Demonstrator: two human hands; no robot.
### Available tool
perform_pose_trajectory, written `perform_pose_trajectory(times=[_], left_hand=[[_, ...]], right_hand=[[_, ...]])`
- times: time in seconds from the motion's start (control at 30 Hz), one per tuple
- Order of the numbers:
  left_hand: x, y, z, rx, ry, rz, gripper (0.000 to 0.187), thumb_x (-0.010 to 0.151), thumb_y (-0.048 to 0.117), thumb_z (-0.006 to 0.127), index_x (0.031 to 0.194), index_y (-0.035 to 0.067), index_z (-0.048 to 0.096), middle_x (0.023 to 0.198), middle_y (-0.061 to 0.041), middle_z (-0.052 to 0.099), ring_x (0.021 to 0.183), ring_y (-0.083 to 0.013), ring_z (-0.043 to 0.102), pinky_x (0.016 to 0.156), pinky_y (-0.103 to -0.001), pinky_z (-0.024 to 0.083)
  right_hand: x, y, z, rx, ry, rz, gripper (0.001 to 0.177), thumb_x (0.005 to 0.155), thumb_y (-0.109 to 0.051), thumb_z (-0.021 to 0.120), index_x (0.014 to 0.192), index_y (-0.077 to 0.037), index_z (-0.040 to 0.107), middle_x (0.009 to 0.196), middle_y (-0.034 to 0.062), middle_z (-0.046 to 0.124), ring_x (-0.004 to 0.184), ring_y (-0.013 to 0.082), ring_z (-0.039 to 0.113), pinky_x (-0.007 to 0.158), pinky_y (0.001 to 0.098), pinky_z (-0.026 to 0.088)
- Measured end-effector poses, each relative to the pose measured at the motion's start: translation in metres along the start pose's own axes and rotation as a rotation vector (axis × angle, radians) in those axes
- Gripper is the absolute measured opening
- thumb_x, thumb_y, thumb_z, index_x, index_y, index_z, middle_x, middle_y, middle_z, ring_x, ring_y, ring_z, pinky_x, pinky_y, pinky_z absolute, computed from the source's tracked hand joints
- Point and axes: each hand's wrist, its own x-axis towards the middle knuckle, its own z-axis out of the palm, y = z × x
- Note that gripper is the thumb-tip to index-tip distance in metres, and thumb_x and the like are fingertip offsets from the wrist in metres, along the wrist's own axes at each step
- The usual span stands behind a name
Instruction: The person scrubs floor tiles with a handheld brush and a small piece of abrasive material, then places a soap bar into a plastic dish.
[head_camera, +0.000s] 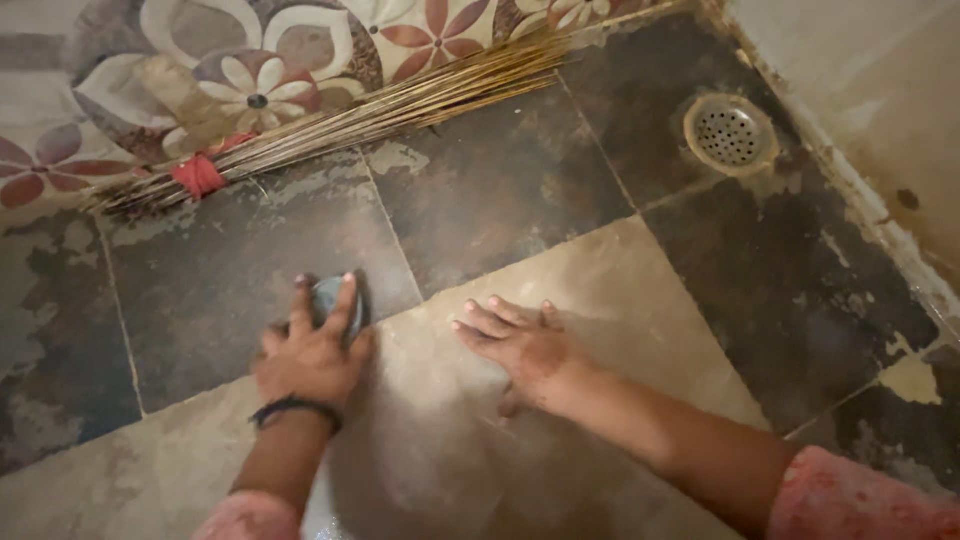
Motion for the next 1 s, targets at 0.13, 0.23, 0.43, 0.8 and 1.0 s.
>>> perform_pose_trajectory(times=[0.13,0.23,0.43,0.8,1.0], left_hand=[[0.02,0.052,-0.004,-0.168,-0.028,0.03,0.078,0.086,0.064,0.056,0.156,0.055,0.023,0.17,-0.002,0.01,0.136,-0.0489,0.04,0.104,-0.052,0.047],[0.01,0.092,0.002,-0.106,-0.063,0.123,0.08,0.084,0.065,0.059,0.155,0.053,0.025,0.171,-0.004,0.01,0.135,-0.0428,0.044,0.103,-0.054,0.046],[-0.015,0.081,0.03,-0.05,0.101,0.084,0.072,0.088,0.062,0.055,0.155,0.052,0.03,0.172,-0.004,0.016,0.13,-0.0438,0.049,0.102,-0.054,0.047],[0.008,-0.021,0.015,-0.103,0.118,-0.239,0.079,0.088,0.066,0.05,0.16,0.05,0.024,0.173,-0.004,0.009,0.129,-0.0544,0.048,0.102,-0.056,0.048],[-0.062,0.076,0.039,-0.148,0.128,-0.058,0.072,0.088,0.053,0.056,0.155,0.045,0.032,0.17,-0.015,0.016,0.124,-0.0481,0.052,0.094,-0.053,0.05]], right_hand=[[0.013,0.0,0.002,0.004,0.003,0.008,0.119,0.065,-0.045,0.092,0.159,-0.034,0.02,0.17,-0.0112,0.006,0.157,0.0184,0.007,0.118,0.0706,0.02],[0.015,0.005,0.009,-0.056,0.085,-0.04,0.095,0.07,-0.044,0.089,0.15,-0.029,0.04,0.173,-0.0073,0.013,0.159,0.0203,0.014,0.115,0.0708,0.027],[0.007,0.001,0.016,0.069,0.181,-0.005,0.104,0.069,-0.043,0.088,0.156,-0.03,0.033,0.167,-0.005,0.02,0.155,0.0224,0.019,0.116,0.0638,0.031],[0.021,-0.007,0.001,-0.062,0.031,0.039,0.104,0.074,-0.052,0.083,0.158,-0.036,0.024,0.17,-0.0083,0.009,0.156,0.0207,0.012,0.111,0.0707,0.032],[0.022,0.001,0.005,-0.019,0.085,-0.001,0.09,0.084,-0.046,0.075,0.158,-0.036,0.026,0.17,-0.0059,0.01,0.156,0.0231,0.013,0.112,0.0705,0.029]])
